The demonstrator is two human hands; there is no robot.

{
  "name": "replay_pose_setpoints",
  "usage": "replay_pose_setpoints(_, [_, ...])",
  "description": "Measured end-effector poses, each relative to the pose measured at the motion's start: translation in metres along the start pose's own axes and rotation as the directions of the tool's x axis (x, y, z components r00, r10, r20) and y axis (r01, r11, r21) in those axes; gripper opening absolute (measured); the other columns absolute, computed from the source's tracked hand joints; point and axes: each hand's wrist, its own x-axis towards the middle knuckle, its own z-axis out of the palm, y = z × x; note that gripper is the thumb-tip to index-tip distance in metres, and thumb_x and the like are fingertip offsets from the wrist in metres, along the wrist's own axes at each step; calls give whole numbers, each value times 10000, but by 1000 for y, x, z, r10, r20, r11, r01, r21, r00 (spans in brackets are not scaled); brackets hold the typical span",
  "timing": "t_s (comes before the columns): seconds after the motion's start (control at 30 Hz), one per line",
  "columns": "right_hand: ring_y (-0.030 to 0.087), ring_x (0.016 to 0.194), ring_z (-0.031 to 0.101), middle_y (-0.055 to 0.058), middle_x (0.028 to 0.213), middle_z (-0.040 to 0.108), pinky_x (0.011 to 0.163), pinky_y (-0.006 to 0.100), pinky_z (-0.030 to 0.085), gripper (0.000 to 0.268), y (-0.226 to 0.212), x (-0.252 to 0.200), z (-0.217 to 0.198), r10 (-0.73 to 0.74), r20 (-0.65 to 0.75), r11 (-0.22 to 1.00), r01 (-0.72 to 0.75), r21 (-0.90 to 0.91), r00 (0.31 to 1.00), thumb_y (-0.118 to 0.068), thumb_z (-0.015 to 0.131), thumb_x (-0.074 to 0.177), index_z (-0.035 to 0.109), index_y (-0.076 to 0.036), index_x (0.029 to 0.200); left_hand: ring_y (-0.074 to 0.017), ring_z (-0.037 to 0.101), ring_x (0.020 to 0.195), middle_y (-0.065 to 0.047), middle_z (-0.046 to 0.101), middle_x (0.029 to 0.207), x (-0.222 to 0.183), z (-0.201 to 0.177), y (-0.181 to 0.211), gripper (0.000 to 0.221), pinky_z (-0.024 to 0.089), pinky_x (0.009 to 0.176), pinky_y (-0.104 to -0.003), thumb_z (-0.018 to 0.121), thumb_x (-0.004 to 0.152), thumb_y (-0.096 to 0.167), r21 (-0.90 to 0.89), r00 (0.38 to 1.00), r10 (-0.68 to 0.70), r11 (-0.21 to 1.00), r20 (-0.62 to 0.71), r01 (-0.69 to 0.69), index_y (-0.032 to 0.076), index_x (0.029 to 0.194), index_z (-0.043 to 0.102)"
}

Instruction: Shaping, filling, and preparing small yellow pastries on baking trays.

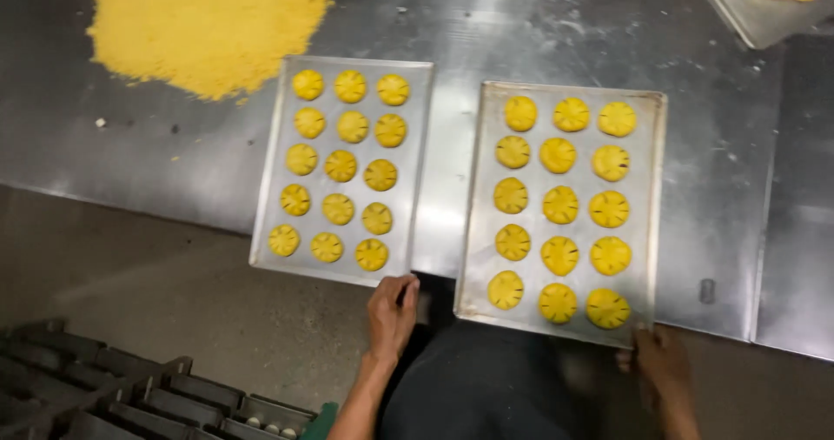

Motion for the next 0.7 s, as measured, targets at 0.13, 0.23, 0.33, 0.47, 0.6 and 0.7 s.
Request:
replay_pose_setpoints(0.13, [164,553,536,98,772,654,459,329,411,258,-38,-41,32,-178,-134,978,190,81,975,-222,614,1038,678,22,1095,-272,689,756,-127,709,881,-29,-56,-38,147,540,688,-376,705,904,139,6,955,-293,956,49,293,37,992,762])
replay_pose_setpoints(0.23, [177,545,517,136,772,671,457,339,392,277,-19,-17,55,-193,-164,978,203,46,967,-239,626,1056,685,28,1099,-227,684,750,-112,713,888,-40,-83,-84,183,552,684,-358,726,895,174,8,961,-276,961,12,276,42,1019,758])
replay_pose_setpoints(0.33, [180,574,559,154,792,669,479,343,413,286,-16,-20,82,-223,-243,966,247,76,944,-237,668,1038,691,35,1125,-164,683,743,-83,738,839,-51,-98,-150,223,554,676,-314,755,897,208,-210,910,-414,891,-9,403,34,1035,742])
replay_pose_setpoints(0.47, [181,681,619,169,873,690,584,321,452,309,23,-39,103,-450,-473,892,410,-191,757,-190,740,1005,677,53,1186,-139,630,653,-51,731,830,-47,-122,-196,227,497,558,-318,714,921,243,-406,801,-578,701,158,586,55,1046,741])
replay_pose_setpoints(0.6, [206,770,645,175,954,696,687,341,510,344,80,-48,135,-551,-600,826,482,-293,580,-125,771,992,640,71,1242,-133,631,623,-47,712,788,-48,-106,-265,207,505,531,-289,735,917,217,-490,853,-477,703,211,515,33,1012,739])
replay_pose_setpoints(0.7, [213,700,634,150,945,673,608,366,521,345,96,-35,183,-318,-523,894,434,112,791,-83,711,973,606,37,1278,-141,639,629,-41,700,798,-12,-113,-251,208,502,515,-294,719,925,225,-558,761,-528,526,377,642,57,1048,715])
